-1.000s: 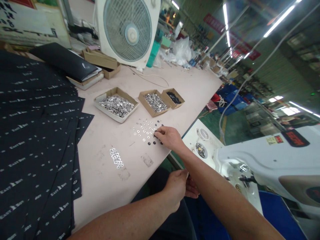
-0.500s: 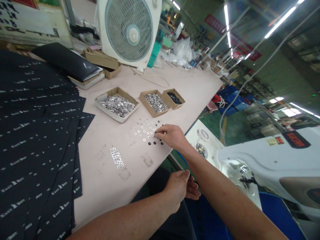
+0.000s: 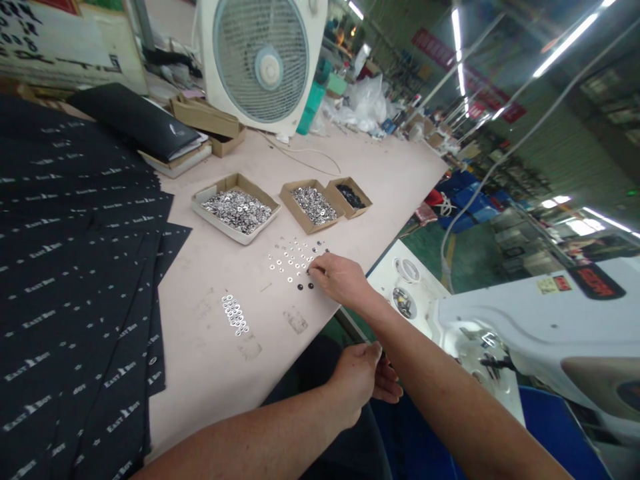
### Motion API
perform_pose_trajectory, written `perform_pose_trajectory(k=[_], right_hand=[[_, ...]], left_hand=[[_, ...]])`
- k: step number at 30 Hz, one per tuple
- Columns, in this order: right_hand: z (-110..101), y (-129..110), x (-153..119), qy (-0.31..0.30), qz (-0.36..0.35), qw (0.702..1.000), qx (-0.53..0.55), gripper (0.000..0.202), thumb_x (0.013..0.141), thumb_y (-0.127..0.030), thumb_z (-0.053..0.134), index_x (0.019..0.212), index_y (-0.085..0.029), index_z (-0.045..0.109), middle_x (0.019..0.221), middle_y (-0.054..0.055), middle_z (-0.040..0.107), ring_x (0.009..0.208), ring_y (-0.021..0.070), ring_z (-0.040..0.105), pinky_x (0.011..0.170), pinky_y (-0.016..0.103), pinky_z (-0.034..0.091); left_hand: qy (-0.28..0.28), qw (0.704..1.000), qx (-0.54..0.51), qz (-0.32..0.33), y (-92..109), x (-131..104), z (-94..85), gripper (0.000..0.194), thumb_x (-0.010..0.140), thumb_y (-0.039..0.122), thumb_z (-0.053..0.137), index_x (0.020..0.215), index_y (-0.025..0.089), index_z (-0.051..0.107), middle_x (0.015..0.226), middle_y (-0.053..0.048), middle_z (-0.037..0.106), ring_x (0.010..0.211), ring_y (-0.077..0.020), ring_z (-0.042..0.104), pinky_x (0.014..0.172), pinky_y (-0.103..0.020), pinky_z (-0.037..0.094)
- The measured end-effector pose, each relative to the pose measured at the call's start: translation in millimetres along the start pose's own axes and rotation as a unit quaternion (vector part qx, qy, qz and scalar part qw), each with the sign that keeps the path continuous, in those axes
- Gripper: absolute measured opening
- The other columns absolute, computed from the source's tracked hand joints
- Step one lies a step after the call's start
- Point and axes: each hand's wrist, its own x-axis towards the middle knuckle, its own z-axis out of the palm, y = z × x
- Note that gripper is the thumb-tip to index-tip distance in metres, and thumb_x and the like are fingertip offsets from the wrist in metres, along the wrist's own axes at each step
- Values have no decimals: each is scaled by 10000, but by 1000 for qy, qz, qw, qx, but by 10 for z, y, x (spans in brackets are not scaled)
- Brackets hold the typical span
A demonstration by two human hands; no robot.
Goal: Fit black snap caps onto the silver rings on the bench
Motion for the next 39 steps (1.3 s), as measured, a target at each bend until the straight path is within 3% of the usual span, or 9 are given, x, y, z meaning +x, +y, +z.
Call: perform_pose_trajectory(k=[12,23,32,39], right_hand=[[62,-12,82,6,83,995,49,126,839,-270,598,860,-237,717,872,-15,717,772,157,600,615,258,343],[28,-26,115,-28,86,990,108,145,847,-258,583,850,-208,719,857,10,720,752,155,605,616,242,374],[4,-7,111,-45,98,992,72,181,868,-283,556,888,-218,723,884,14,729,788,170,625,616,250,357],[43,-10,137,-25,88,995,27,167,838,-274,545,813,-222,702,857,12,726,783,182,615,587,264,321]], left_hand=[[-2,1000,15,3,24,-39,30,396,1021,316,320,812,93,572,672,-83,599,503,-141,580,478,-234,500],[-4,1000,20,-11,47,-54,43,401,1033,309,306,809,92,559,672,-79,597,500,-137,580,485,-237,503],[2,999,25,-23,59,-75,55,385,1040,288,282,817,100,535,668,-64,586,504,-139,585,489,-242,502],[6,999,33,-31,89,-82,71,380,1036,276,273,819,102,532,669,-62,588,499,-138,577,503,-255,497]])
